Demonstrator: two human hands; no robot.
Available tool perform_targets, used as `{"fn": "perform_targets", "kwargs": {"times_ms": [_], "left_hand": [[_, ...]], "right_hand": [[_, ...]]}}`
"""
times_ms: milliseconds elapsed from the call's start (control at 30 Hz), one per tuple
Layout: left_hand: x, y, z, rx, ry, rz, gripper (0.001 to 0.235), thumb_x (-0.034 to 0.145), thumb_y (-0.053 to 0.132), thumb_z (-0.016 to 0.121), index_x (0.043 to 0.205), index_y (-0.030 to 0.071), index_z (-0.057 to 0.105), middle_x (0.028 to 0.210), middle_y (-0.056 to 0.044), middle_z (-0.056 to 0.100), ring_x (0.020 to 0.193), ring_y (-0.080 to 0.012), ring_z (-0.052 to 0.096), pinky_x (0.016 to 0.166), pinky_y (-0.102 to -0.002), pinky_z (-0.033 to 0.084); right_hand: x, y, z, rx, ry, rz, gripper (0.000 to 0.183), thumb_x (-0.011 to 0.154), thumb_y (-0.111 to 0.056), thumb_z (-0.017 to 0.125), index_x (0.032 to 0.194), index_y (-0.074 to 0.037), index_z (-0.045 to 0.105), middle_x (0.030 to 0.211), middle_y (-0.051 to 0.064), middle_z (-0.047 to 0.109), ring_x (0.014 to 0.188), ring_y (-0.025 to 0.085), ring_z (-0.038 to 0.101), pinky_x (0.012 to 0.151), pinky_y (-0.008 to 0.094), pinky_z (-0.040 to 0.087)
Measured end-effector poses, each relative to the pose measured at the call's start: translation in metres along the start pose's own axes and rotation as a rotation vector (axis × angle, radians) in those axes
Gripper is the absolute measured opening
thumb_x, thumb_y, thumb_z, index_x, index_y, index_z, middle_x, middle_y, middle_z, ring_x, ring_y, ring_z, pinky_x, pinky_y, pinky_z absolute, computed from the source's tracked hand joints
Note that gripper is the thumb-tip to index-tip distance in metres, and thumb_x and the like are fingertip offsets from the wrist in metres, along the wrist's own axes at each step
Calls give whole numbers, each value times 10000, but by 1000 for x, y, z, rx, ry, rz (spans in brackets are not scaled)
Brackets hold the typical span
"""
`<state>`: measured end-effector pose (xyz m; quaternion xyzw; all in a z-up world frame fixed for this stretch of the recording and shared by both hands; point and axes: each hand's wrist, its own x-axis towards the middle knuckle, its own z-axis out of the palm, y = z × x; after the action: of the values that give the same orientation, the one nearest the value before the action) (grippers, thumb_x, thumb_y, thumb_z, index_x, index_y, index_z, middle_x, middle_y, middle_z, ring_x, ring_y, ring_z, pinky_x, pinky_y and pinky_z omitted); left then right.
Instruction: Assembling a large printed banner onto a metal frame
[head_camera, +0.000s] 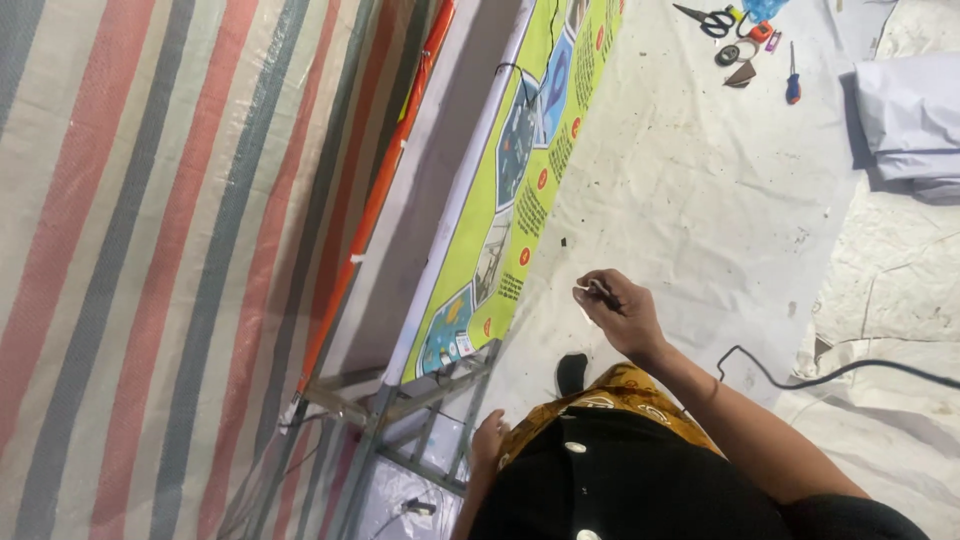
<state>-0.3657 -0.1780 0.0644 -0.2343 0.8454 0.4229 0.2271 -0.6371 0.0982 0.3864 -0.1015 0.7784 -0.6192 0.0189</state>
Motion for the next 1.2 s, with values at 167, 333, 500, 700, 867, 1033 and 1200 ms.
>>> {"fn": "perform_targets", "kwargs": {"times_ms": [167,333,500,700,867,1033,1200], "left_hand": [[41,80,3,103,83,100,399,957,381,521,1270,205,694,1233,-60,752,1160,-294,690,945,-399,503],[61,180,-7,-66,182,441,230,919,173,633,1116,128,744,1128,-106,784,1041,-251,752,942,-356,545],[74,324,-73,101,177,377,347,976,268,589,1279,122,677,1283,-95,695,1208,-272,638,1047,-421,517],[194,471,-147,322,906,721,475,884,250,688,1346,145,651,1352,-173,595,1326,-411,515,1128,-571,379],[285,524,-171,428,1048,373,747,820,404,770,1489,165,540,1412,-181,563,1351,-455,478,1067,-686,388],[322,531,-160,521,1021,-56,715,928,568,546,1536,201,460,1478,-149,566,1360,-375,486,938,-711,354],[311,551,-163,466,927,-184,693,982,660,397,1551,268,449,1496,-120,540,1407,-345,426,1043,-625,242]], "right_hand": [[26,5,-1,22,17,76,168,951,-219,724,977,-57,686,685,-28,609,566,79,506,494,254,409],[64,21,-17,196,121,168,115,953,-158,718,996,-65,666,642,-31,501,554,75,478,495,233,383],[117,36,-74,315,135,127,204,968,-149,690,1123,-33,625,699,5,537,548,93,464,457,231,383],[206,62,-158,374,320,331,609,769,-8,791,1338,-49,577,1022,138,493,839,218,541,604,300,441],[277,136,-262,182,377,364,731,674,17,766,1385,1,597,1198,229,438,1076,359,484,794,418,478],[340,185,-359,345,409,385,387,902,73,570,1274,-36,561,1077,165,615,902,296,667,547,359,513],[414,207,-366,440,361,422,280,955,-63,631,1231,-54,580,962,143,631,681,279,655,549,363,555]]}}
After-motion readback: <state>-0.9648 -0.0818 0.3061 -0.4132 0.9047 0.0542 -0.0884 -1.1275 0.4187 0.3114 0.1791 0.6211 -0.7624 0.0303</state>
